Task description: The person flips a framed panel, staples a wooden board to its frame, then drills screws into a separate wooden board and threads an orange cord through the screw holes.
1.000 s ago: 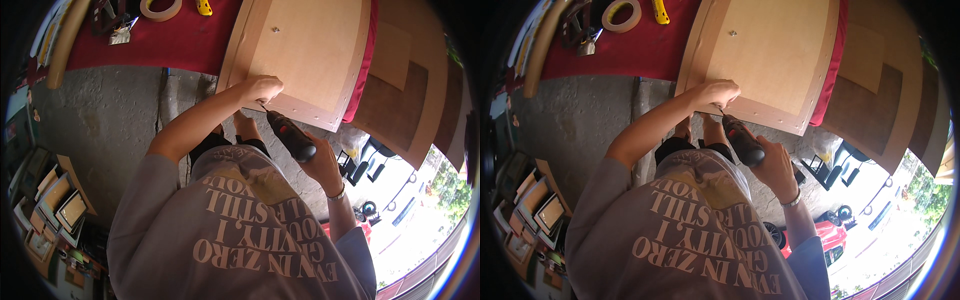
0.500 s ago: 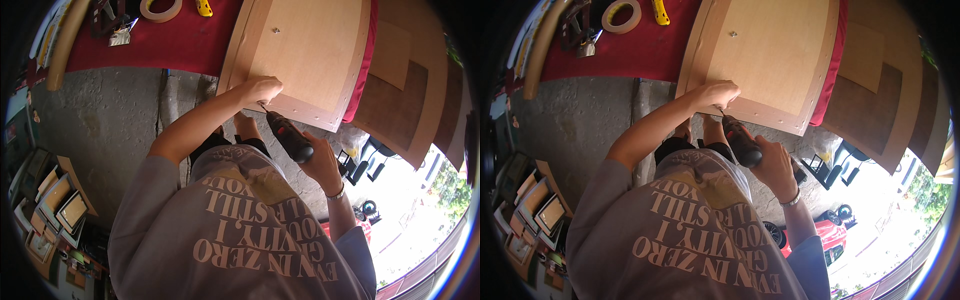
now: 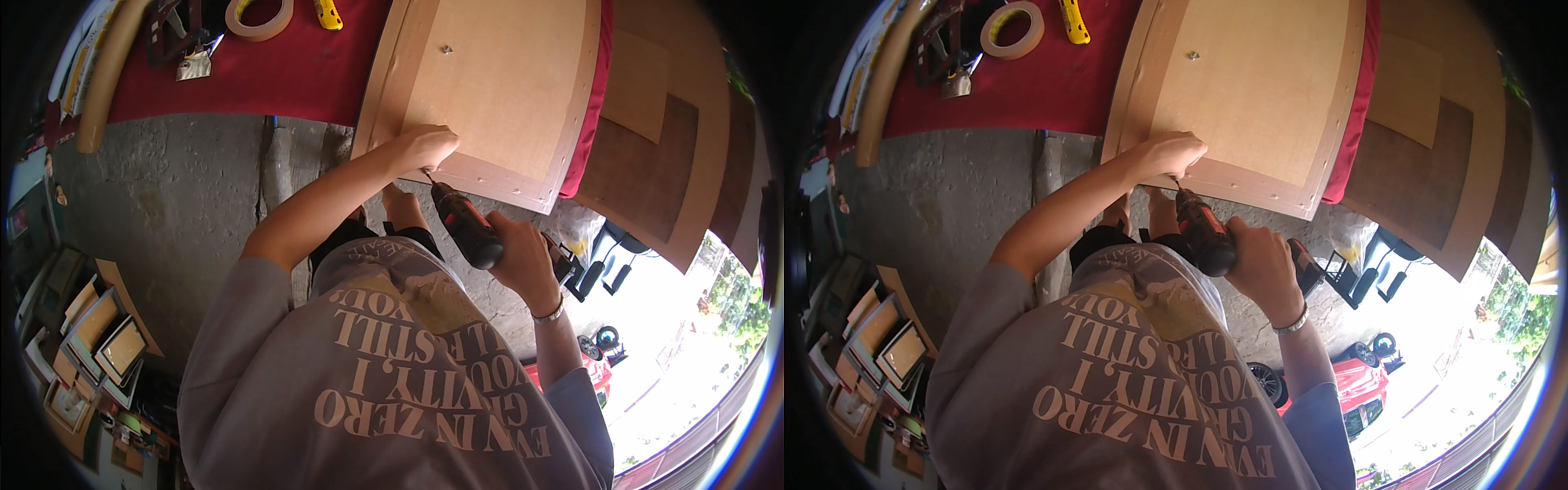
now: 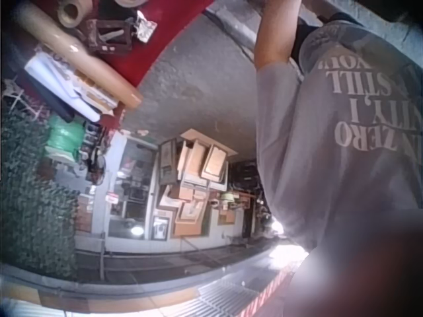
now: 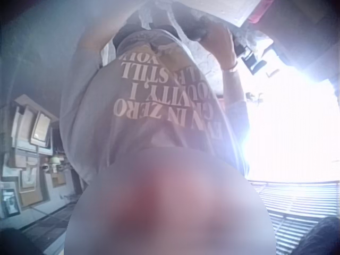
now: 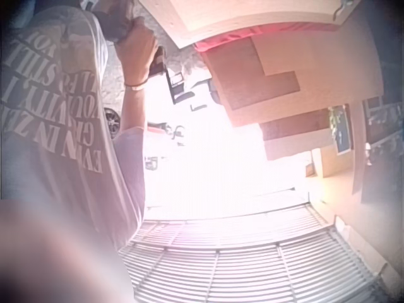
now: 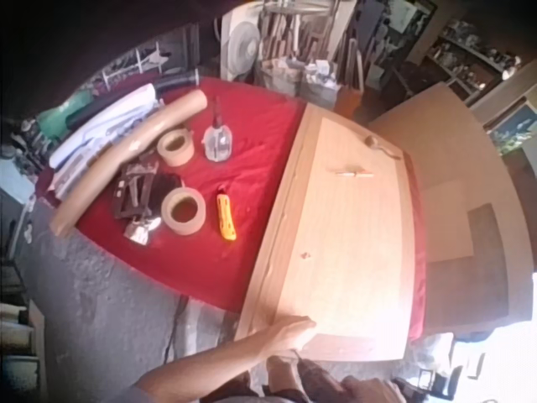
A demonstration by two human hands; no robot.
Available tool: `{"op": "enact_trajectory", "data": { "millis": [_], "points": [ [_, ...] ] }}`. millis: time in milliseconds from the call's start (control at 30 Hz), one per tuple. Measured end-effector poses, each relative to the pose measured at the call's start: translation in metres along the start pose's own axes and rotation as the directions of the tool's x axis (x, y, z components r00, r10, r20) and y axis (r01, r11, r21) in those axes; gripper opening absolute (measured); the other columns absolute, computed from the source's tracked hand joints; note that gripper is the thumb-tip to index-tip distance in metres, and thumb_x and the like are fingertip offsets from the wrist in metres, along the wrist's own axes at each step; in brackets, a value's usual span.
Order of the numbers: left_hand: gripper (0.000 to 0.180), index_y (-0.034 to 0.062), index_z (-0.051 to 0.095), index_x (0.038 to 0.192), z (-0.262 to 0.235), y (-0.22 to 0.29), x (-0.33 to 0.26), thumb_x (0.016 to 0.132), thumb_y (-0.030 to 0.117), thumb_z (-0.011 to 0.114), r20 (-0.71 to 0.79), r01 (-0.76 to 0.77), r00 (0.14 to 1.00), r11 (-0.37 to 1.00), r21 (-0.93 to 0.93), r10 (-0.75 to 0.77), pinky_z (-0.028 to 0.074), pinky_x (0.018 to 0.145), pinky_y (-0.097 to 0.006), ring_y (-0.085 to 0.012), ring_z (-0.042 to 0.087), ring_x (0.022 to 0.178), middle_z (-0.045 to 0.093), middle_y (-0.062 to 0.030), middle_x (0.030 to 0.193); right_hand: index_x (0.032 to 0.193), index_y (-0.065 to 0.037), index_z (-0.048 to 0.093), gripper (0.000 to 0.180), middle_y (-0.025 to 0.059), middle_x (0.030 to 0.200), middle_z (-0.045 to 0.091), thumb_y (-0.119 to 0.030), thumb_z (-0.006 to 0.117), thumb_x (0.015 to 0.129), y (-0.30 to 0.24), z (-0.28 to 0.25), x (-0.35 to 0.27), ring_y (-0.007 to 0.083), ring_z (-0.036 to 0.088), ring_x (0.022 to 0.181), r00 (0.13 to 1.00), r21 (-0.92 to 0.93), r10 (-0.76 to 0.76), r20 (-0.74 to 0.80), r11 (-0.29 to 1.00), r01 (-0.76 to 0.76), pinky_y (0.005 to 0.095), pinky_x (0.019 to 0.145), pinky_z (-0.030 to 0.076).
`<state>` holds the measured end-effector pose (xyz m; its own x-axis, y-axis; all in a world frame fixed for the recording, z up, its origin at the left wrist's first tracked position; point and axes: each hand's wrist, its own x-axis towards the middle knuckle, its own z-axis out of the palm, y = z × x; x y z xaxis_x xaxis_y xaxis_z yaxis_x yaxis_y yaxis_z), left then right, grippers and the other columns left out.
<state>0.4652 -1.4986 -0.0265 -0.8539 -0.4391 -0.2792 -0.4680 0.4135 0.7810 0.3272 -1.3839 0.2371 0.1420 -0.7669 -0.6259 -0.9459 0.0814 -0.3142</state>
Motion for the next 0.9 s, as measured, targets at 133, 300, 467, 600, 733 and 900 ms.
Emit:
{"op": "enact_trajectory", "data": {
  "millis": [133,300,467,600,733,900],
  "points": [
    [0.009,-0.0075,0.071,0.070,0.005,-0.005,0.002,0.066,-0.004,0.078,-0.020,-0.022,1.000,1.000,-0.005,0.022,0.054,0.054,-0.043,-0.0307,0.072,0.064,0.070,-0.0235,0.070,0.092,-0.006,0.063,0.024,0.0223,0.071,0.068,-0.025,0.074,0.081,0.001,0.002,0.000,0.0447,0.069,0.075,1.000,-0.029,-0.014,0.000,0.999,0.014,0.0536,0.069,0.054],
    [0.009,-0.0068,0.072,0.070,0.003,-0.006,0.004,0.066,-0.004,0.078,0.016,-0.001,1.000,1.000,-0.017,0.001,0.053,0.052,-0.043,-0.0302,0.072,0.064,0.070,-0.0227,0.070,0.090,-0.007,0.064,0.024,0.0217,0.072,0.068,-0.025,0.074,0.080,0.004,-0.002,0.003,0.0443,0.069,0.074,0.999,-0.017,-0.050,-0.004,0.999,0.050,0.0533,0.069,0.055],
    [0.012,-0.0062,0.065,0.065,-0.003,-0.005,0.001,0.065,-0.004,0.077,0.041,0.000,0.999,1.000,-0.022,0.001,0.048,0.049,-0.045,-0.0315,0.068,0.059,0.066,-0.0226,0.065,0.088,-0.007,0.066,0.020,0.0211,0.074,0.069,-0.024,0.074,0.080,0.006,-0.002,0.005,0.0430,0.070,0.075,0.999,-0.080,-0.031,-0.013,0.996,0.030,0.0525,0.069,0.055],
    [0.036,0.0025,0.059,0.083,-0.017,0.007,-0.003,0.057,-0.004,0.083,0.137,0.047,0.989,0.999,0.013,-0.048,0.050,0.060,-0.045,-0.0354,0.068,0.073,0.067,-0.0158,0.074,0.092,-0.009,0.070,0.018,0.0199,0.076,0.070,-0.022,0.074,0.079,0.005,-0.007,0.004,0.0404,0.071,0.078,0.999,-0.088,-0.046,-0.021,0.995,0.044,0.0501,0.071,0.056],
    [0.028,0.0025,0.057,0.083,-0.041,0.020,-0.032,0.070,0.005,0.083,-0.182,-0.051,0.982,0.998,-0.046,0.042,0.049,0.057,-0.043,-0.0312,0.069,0.070,0.067,-0.0152,0.073,0.101,-0.012,0.073,0.025,0.0151,0.084,0.073,-0.022,0.074,0.078,0.011,-0.031,-0.010,0.0366,0.072,0.083,0.991,-0.156,-0.120,-0.064,0.982,0.109,0.0464,0.074,0.057],
    [0.025,0.0067,0.058,0.082,-0.042,0.019,-0.121,0.097,0.021,0.072,0.055,0.255,0.956,0.719,-0.647,-0.289,0.052,0.057,-0.030,-0.0129,0.070,0.071,0.071,-0.0081,0.076,0.117,-0.015,0.073,0.038,0.0110,0.097,0.075,-0.018,0.075,0.079,0.051,-0.048,-0.026,0.0344,0.072,0.089,0.944,-0.033,-0.006,-0.329,0.999,-0.006,0.0444,0.075,0.056]
  ]
}}
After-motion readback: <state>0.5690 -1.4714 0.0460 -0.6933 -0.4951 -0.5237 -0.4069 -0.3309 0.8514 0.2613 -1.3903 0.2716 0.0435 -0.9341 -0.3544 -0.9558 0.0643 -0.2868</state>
